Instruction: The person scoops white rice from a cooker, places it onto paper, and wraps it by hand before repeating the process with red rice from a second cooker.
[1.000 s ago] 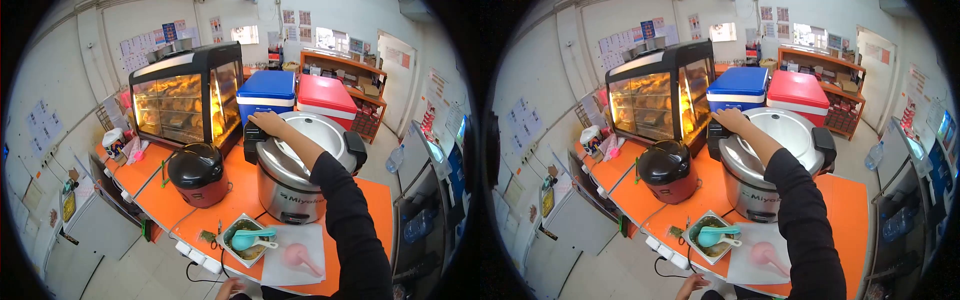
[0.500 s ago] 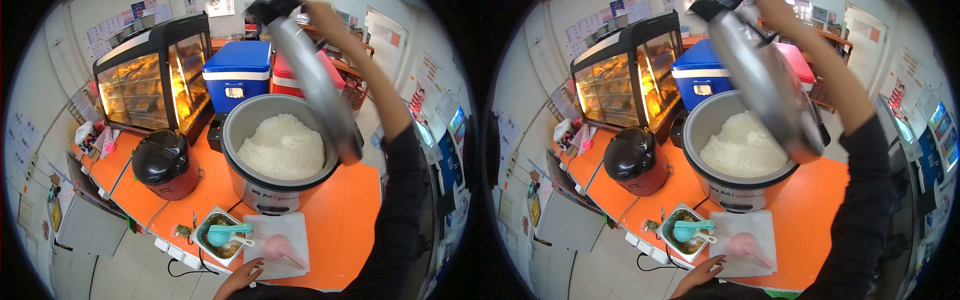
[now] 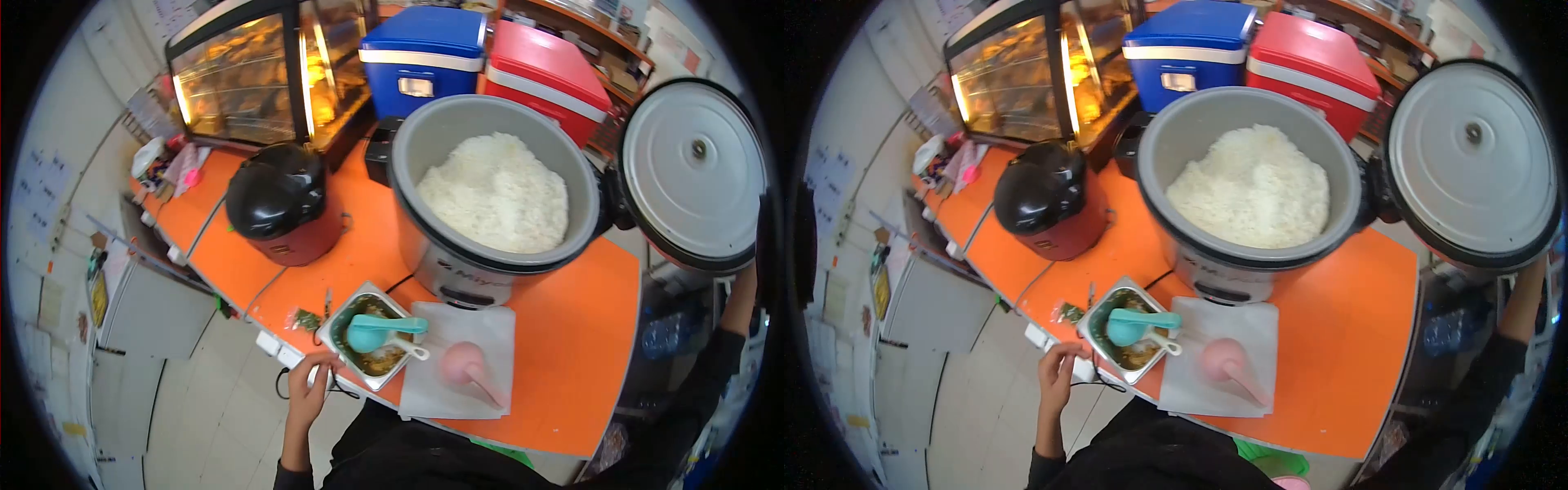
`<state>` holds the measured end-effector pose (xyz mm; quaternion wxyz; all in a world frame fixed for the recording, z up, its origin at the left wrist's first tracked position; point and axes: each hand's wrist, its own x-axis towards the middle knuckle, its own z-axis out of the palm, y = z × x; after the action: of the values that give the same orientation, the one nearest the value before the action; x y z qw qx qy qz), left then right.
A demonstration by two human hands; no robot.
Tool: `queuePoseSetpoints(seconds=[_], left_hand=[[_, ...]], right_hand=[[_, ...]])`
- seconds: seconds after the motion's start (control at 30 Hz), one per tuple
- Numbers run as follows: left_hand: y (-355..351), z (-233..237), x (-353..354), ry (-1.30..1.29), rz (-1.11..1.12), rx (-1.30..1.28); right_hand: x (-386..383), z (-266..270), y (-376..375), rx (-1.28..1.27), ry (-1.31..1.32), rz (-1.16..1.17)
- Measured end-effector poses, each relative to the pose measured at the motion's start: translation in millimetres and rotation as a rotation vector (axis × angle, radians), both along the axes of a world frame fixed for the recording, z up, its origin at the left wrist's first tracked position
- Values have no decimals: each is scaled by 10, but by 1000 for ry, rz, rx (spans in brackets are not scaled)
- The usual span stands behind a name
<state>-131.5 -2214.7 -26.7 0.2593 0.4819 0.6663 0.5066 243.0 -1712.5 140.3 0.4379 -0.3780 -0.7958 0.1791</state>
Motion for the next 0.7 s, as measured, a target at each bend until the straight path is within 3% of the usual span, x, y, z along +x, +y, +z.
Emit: queuePoseSetpoints(seconds=[0.1, 0.2, 0.27, 0.3, 0.37, 0.4, 0.43, 0.47, 0.53, 0.57, 0.63, 0.7], left_hand=[[162, 86, -49, -20, -31, 93], [252, 54, -14, -139, -183, 78], [310, -81, 18, -202, -280, 55], [352, -83, 9, -200, -267, 70], [457, -31, 3, 11, -460, 94], [525, -41, -12, -4, -473, 102], [638, -50, -31, 31, -483, 177], [760, -49, -15, 55, -507, 252], [1031, 109, -51, 112, -482, 288], [1165, 154, -81, 76, -459, 249], [1469, 458, -110, 32, -316, 338], [1874, 535, -241, -21, -208, 446]], right_hand=[[-38, -232, -581, -88, 161, 8], [195, -434, -1735, -184, 291, -6], [659, -601, -2823, -233, 365, -30], [1733, -1326, -2437, -223, 363, -15], [-192, -1711, -3501, -186, -36, 56], [-744, -1972, -3868, -176, -245, 70], [-1095, -2259, -4096, -174, -454, 64], [-701, -2710, -4211, -187, -666, 43], [-760, -3126, -4421, -477, -473, -227], [-683, -3087, -4472, -486, -470, -293], [-662, -2800, -4439, -588, -285, -212], [-690, -1874, -4325, -453, -292, -256]])
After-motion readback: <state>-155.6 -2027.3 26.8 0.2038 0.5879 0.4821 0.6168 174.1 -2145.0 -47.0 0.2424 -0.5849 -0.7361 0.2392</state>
